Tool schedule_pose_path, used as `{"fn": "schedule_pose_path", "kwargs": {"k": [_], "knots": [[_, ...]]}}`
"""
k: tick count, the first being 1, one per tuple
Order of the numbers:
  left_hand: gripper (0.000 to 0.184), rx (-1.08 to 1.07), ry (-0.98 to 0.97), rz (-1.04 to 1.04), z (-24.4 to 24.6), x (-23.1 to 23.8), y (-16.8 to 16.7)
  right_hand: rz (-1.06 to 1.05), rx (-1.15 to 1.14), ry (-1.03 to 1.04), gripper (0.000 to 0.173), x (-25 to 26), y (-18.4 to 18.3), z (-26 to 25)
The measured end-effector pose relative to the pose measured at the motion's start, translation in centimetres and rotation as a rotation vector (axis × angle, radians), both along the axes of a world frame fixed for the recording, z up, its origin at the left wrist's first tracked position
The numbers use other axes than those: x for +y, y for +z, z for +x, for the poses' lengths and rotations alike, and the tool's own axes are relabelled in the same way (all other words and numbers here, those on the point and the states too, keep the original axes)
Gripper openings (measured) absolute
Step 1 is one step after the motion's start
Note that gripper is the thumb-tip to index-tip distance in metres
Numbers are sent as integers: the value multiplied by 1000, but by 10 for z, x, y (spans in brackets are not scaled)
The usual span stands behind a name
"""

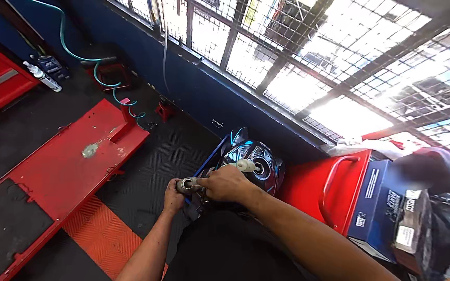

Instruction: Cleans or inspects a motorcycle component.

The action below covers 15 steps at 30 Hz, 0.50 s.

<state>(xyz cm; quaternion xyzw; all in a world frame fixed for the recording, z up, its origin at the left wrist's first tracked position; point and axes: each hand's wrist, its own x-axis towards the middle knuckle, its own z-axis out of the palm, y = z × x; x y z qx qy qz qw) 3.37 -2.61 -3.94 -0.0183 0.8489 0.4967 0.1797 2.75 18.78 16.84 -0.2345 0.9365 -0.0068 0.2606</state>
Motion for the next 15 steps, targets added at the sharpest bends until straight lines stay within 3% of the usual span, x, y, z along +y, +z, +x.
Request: {"fn": "schedule_pose_path", "kwargs": {"k": [7, 14, 15], "knots": [[39, 23, 13, -30, -9, -4, 1, 50, 72, -104, 30, 2, -10, 22], [37, 33, -5, -63, -12, 0, 6, 185, -2, -288, 15, -12, 10, 31], [37, 31, -10, -63, -12, 2, 6, 178, -25, -307, 22, -17, 11, 30]]}}
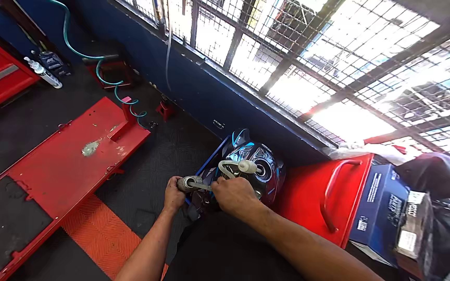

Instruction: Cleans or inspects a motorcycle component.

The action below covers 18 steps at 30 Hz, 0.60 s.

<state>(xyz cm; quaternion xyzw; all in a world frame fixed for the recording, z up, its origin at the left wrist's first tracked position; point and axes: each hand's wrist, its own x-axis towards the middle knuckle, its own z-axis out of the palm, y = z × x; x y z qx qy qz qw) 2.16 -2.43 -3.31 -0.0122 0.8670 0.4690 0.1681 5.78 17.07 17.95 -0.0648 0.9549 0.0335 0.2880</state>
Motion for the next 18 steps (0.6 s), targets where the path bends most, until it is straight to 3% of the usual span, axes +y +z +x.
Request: {"fn": "schedule_pose_path", "kwargs": {"k": [2, 3, 6, 9, 13, 18], "knots": [[39, -7, -13, 1, -1, 3, 3, -18, -66, -7, 52, -10, 0, -2], [39, -8, -21, 0, -1, 5, 3, -26, -100, -4, 53, -14, -2, -2], [40, -21, -56, -16, -1, 11, 4, -48, -124, 17, 23, -26, -6, -5], [37, -22, -62, -11, 1, 15, 3, -35, -131, 61, 10, -29, -8, -16], [36, -35, -56, -10, 4, 16, 1, -93, -197, 53, 24, -18, -23, -26], [36, -39, -59, 5, 4, 13, 2, -131, -250, 45, 25, -1, -15, -23]]}}
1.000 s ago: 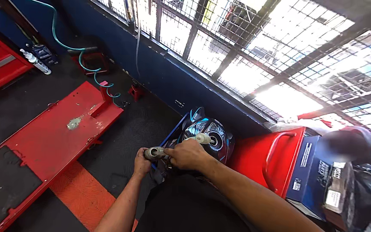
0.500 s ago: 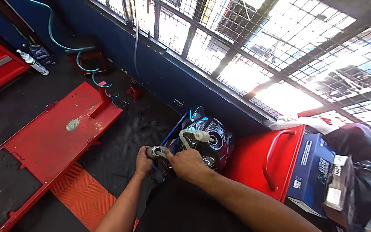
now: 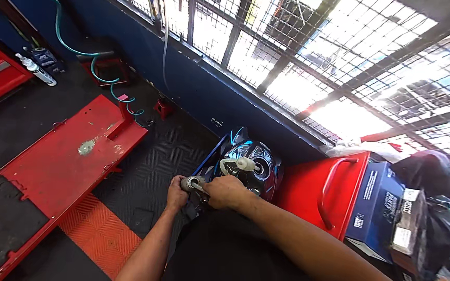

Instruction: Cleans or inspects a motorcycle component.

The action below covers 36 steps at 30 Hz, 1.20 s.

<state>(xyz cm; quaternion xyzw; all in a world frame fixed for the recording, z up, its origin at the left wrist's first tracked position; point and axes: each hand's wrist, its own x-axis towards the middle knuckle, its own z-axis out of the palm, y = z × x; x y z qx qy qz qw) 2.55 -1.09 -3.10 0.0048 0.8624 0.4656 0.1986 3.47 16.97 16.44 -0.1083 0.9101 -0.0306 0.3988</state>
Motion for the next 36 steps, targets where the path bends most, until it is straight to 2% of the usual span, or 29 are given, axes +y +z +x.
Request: {"fn": "schedule_pose_path", "kwargs": {"k": [6, 8, 16, 26, 29, 32, 34, 36], "knots": [[38, 17, 34, 36, -3, -3, -2, -2, -5, -22, 29, 11, 8, 8], [39, 13, 40, 42, -5, -2, 1, -40, 4, -63, 36, 19, 3, 15], [42, -19, 18, 54, -9, 11, 21, -219, 68, -212, 42, 56, -32, 54], [53, 20, -22, 90, -16, 38, 58, -466, 247, -421, 37, 78, -43, 77], [54, 51, -7, 147, -16, 46, 65, -659, 439, -613, 32, 89, -45, 91], [55, 76, 22, 183, -16, 46, 71, -768, 623, -942, 27, 111, -34, 109], [57, 88, 45, 201, -18, 41, 72, -732, 599, -1179, 28, 140, -37, 120], [57, 114, 56, 204, -19, 33, 69, -678, 467, -1397, 30, 174, -56, 127]]}}
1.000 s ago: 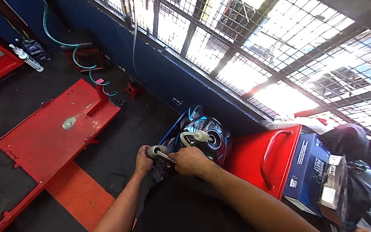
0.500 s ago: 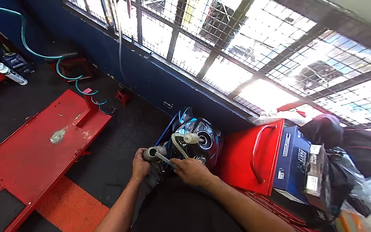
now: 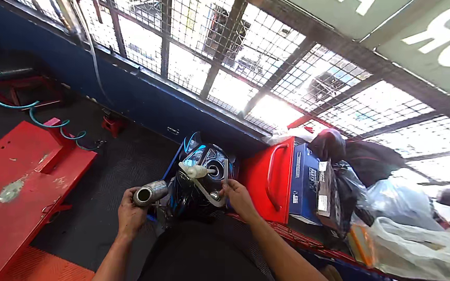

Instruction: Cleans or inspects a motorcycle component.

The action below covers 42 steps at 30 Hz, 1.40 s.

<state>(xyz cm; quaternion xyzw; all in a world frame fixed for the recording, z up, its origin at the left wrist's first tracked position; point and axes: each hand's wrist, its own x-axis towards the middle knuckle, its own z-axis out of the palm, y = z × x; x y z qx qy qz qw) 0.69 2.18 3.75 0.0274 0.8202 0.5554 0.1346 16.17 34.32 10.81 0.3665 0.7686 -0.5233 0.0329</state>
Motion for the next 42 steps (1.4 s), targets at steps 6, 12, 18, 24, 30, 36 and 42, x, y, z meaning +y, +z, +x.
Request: {"fn": "schedule_pose_path", "kwargs": {"k": [6, 12, 18, 24, 30, 36, 42], "knots": [[59, -1, 59, -73, 0, -33, -4, -105, -523, 86, 31, 61, -52, -25], [68, -19, 198, -115, 13, -54, -6, -70, -796, 247, 19, 98, -53, -87], [68, -31, 304, -91, 36, -53, -9, 10, -881, 411, 12, 115, -58, -139], [74, -19, 366, -59, 56, -40, -10, 344, -798, 359, 37, 78, -84, -134], [72, -22, 365, 0, 63, -34, -13, 332, -491, 153, 44, 108, -84, -84], [71, -26, 366, -30, 56, -25, -7, 532, -377, 341, 42, 98, -54, -63], [73, -32, 320, -67, 49, -19, -3, 524, -158, 882, 85, 28, -28, -117]]}}
